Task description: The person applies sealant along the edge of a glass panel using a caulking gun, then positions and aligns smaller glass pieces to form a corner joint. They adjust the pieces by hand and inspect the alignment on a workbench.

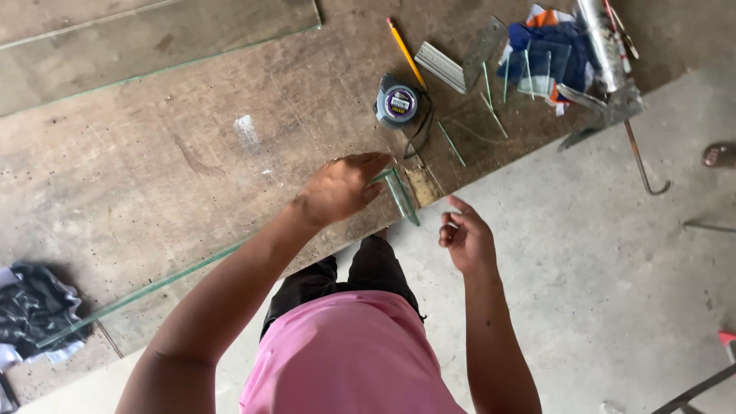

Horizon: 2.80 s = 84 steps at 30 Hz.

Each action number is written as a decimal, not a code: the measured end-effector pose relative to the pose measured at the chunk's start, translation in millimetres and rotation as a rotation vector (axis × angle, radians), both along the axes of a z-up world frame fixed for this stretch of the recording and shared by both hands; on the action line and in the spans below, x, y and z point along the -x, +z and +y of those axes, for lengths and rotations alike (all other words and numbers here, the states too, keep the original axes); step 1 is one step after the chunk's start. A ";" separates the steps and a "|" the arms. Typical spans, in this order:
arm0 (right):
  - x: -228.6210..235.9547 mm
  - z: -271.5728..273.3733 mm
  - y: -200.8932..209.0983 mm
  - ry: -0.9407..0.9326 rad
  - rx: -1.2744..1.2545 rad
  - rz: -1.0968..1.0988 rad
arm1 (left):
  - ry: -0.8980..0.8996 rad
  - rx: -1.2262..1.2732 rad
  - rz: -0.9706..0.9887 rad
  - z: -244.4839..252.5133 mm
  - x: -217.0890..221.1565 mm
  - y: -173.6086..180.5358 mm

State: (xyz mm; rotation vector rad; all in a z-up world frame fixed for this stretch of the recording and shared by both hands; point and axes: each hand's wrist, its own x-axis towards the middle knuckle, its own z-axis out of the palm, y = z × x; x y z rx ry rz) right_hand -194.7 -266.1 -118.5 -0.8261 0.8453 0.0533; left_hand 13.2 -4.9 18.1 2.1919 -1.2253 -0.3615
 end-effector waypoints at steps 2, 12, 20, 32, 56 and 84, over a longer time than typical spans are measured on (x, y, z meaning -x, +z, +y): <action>-1.8 0.1 17.5 0.062 0.098 0.023 | 0.079 0.002 -0.030 -2.3 7.4 -8.8; -65.4 -22.4 66.6 0.590 0.408 -0.071 | 0.328 -0.061 -0.035 -25.5 15.3 -7.8; -130.7 -5.4 75.9 1.085 0.335 -0.207 | 0.331 -0.007 -0.169 -34.1 29.7 19.7; -147.4 -5.3 82.3 1.331 0.240 -0.109 | 0.290 0.038 -0.311 -37.9 53.8 5.3; -129.8 -3.6 80.1 1.352 0.308 -0.114 | 0.326 0.174 -0.610 -44.5 51.0 -14.5; -132.5 6.6 69.5 1.156 0.311 -0.198 | 0.322 0.181 -0.637 -46.3 49.9 -12.1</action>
